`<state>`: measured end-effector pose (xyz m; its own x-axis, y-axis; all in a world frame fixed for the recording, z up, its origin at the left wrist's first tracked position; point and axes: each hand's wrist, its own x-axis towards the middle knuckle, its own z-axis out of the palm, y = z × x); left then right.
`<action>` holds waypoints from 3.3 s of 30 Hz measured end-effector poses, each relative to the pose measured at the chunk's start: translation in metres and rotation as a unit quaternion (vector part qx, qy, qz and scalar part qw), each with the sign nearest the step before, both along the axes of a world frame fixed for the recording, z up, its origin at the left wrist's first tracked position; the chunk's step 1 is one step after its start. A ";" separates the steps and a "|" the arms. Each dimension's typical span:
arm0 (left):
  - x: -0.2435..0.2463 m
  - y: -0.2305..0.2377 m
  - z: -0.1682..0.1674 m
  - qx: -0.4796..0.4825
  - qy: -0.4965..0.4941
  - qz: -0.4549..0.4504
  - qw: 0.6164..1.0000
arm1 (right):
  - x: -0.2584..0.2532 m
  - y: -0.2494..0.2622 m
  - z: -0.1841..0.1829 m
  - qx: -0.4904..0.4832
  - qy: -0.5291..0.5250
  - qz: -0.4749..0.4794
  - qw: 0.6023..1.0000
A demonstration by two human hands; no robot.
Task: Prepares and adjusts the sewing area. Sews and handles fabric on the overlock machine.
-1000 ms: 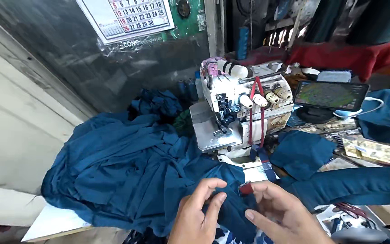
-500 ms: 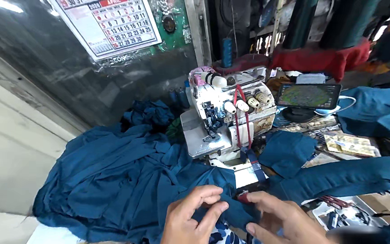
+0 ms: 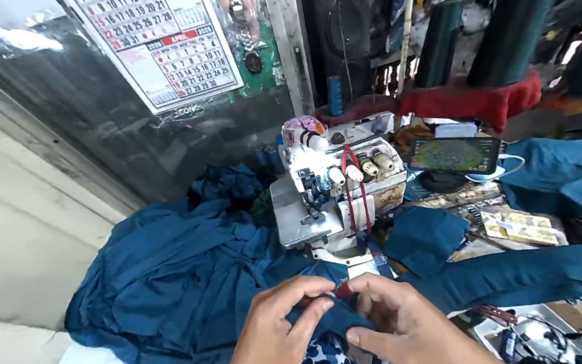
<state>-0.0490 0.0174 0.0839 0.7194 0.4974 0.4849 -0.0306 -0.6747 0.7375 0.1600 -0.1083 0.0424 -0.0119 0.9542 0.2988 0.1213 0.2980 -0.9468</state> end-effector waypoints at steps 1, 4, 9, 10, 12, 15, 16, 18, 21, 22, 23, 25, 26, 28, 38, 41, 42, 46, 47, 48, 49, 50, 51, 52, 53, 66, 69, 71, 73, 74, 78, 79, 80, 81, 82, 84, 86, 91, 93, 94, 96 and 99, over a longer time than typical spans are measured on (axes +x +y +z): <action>0.001 0.000 -0.002 0.003 -0.013 0.012 1.000 | 0.001 -0.003 0.001 -0.012 -0.002 -0.009 1.000; 0.004 0.001 -0.009 0.001 -0.041 0.033 0.999 | 0.002 -0.005 0.003 -0.029 -0.008 -0.037 0.999; 0.002 0.004 -0.008 0.010 -0.037 0.027 0.999 | 0.003 -0.002 0.015 -0.104 0.009 -0.002 0.994; 0.000 0.003 -0.005 0.012 -0.031 0.033 0.999 | 0.003 -0.003 0.018 -0.115 0.038 0.019 0.992; -0.004 -0.001 -0.002 0.008 -0.015 0.052 0.999 | 0.001 -0.005 0.022 -0.119 0.081 0.039 0.989; -0.008 0.003 -0.014 -0.002 -0.012 0.048 0.999 | -0.001 -0.007 0.022 -0.120 0.078 0.010 0.990; -0.008 0.002 -0.016 -0.012 -0.019 0.051 0.998 | -0.001 -0.008 0.021 -0.123 0.061 -0.010 0.990; -0.002 -0.007 -0.015 -0.034 -0.043 0.073 0.996 | -0.003 -0.009 0.016 -0.125 0.018 -0.051 0.991; 0.003 -0.010 -0.021 -0.032 -0.085 0.103 0.990 | -0.007 -0.012 0.015 -0.117 -0.033 -0.076 0.990; 0.003 -0.010 -0.023 -0.029 -0.089 0.108 0.990 | -0.007 -0.014 0.014 -0.120 -0.038 -0.075 0.989; 0.003 -0.008 -0.026 -0.030 -0.087 0.105 0.990 | -0.006 -0.015 0.012 -0.126 -0.043 -0.069 0.989; 0.002 -0.006 -0.026 -0.030 -0.080 0.095 0.992 | -0.004 -0.017 0.009 -0.125 -0.056 -0.070 0.988; 0.003 -0.008 -0.023 -0.026 -0.082 0.098 0.991 | -0.004 -0.017 0.008 -0.118 -0.064 -0.078 0.988; 0.005 -0.009 -0.020 -0.034 -0.078 0.081 0.993 | -0.003 -0.018 0.010 -0.110 -0.059 -0.086 0.988; 0.011 -0.009 -0.019 -0.011 -0.045 0.084 0.995 | 0.004 -0.024 0.003 -0.120 -0.022 -0.100 0.987; 0.013 -0.005 -0.019 0.005 -0.046 0.090 0.995 | 0.006 -0.023 0.002 -0.115 -0.016 -0.096 0.989; 0.014 -0.005 -0.018 0.005 -0.047 0.092 0.995 | 0.007 -0.024 0.004 -0.114 -0.010 -0.093 0.989; 0.013 -0.005 -0.013 -0.014 -0.058 0.080 0.995 | 0.008 -0.026 0.018 -0.119 0.025 -0.062 0.991; 0.012 -0.005 -0.012 -0.015 -0.061 0.074 0.995 | 0.007 -0.026 0.019 -0.121 0.022 -0.061 0.991; 0.011 -0.004 -0.012 -0.016 -0.063 0.068 0.996 | 0.007 -0.026 0.018 -0.122 0.016 -0.066 0.990; 0.010 -0.004 -0.013 -0.016 -0.066 0.063 0.996 | 0.006 -0.027 0.017 -0.123 0.010 -0.073 0.990; 0.010 -0.004 -0.013 -0.015 -0.068 0.064 0.996 | 0.005 -0.027 0.017 -0.122 0.002 -0.080 0.989; 0.010 -0.006 -0.012 -0.014 -0.069 0.070 0.995 | 0.004 -0.026 0.016 -0.120 -0.007 -0.085 0.989; 0.011 -0.010 -0.010 -0.014 -0.074 0.082 0.994 | 0.003 -0.026 0.017 -0.119 -0.019 -0.089 0.989; 0.012 -0.013 -0.008 -0.017 -0.079 0.089 0.993 | 0.002 -0.026 0.017 -0.119 -0.030 -0.093 0.988; 0.027 -0.005 -0.026 -0.124 -0.095 0.072 0.985 | 0.002 -0.010 0.018 -0.106 -0.034 -0.077 0.991; 0.022 0.023 0.012 -0.086 -0.070 0.054 0.992 | 0.004 0.003 0.041 -0.050 -0.026 -0.058 0.997; 0.030 0.048 0.036 -0.010 -0.083 0.053 0.995 | 0.004 0.021 0.048 -0.038 0.005 -0.070 0.997; 0.051 0.084 0.029 0.077 -0.059 0.084 0.992 | 0.005 0.052 0.033 -0.085 0.026 -0.104 0.991; 0.060 0.101 0.016 0.102 -0.026 0.103 0.989 | 0.006 0.067 0.020 -0.113 0.043 -0.119 0.986; 0.070 0.123 -0.006 0.108 0.019 0.131 0.985 | 0.005 0.087 -0.004 -0.135 0.104 -0.149 0.974; 0.069 0.121 -0.004 0.112 0.026 0.136 0.984 | 0.004 0.086 -0.004 -0.135 0.113 -0.147 0.973; 0.067 0.118 -0.003 0.113 0.033 0.142 0.983 | 0.002 0.084 -0.004 -0.139 0.120 -0.142 0.973; 0.066 0.115 0.000 0.115 0.038 0.147 0.982 | 0.001 0.082 -0.002 -0.142 0.123 -0.137 0.973; 0.067 0.112 0.002 0.122 0.041 0.152 0.980 | 0.001 0.081 0.002 -0.141 0.122 -0.133 0.973; 0.070 0.111 0.003 0.143 0.051 0.164 0.975 | 0.001 0.080 0.005 -0.135 0.116 -0.135 0.975; 0.070 0.110 0.002 0.160 0.091 0.188 0.965 | 0.003 0.079 0.003 -0.138 0.110 -0.140 0.974; 0.073 0.092 0.008 0.231 0.154 0.220 0.935 | 0.006 0.074 -0.002 -0.157 0.100 -0.119 0.975; 0.071 0.084 -0.002 0.251 0.139 0.208 0.935 | 0.005 0.071 -0.001 -0.155 0.107 -0.120 0.975; 0.069 0.083 -0.004 0.263 0.134 0.210 0.932 | 0.005 0.071 0.002 -0.152 0.116 -0.123 0.974; 0.065 0.085 -0.006 0.265 0.129 0.211 0.932 | 0.005 0.076 0.005 -0.140 0.131 -0.138 0.972; 0.063 0.090 -0.013 0.290 0.133 0.230 0.919 | 0.006 0.087 0.003 -0.141 0.135 -0.163 0.967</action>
<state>0.0141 0.1076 0.0706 0.6287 0.4917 0.6025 0.4859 -0.8533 0.1893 0.1661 -0.0218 0.0456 0.3457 0.9380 -0.0231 -0.0971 0.0113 -0.9952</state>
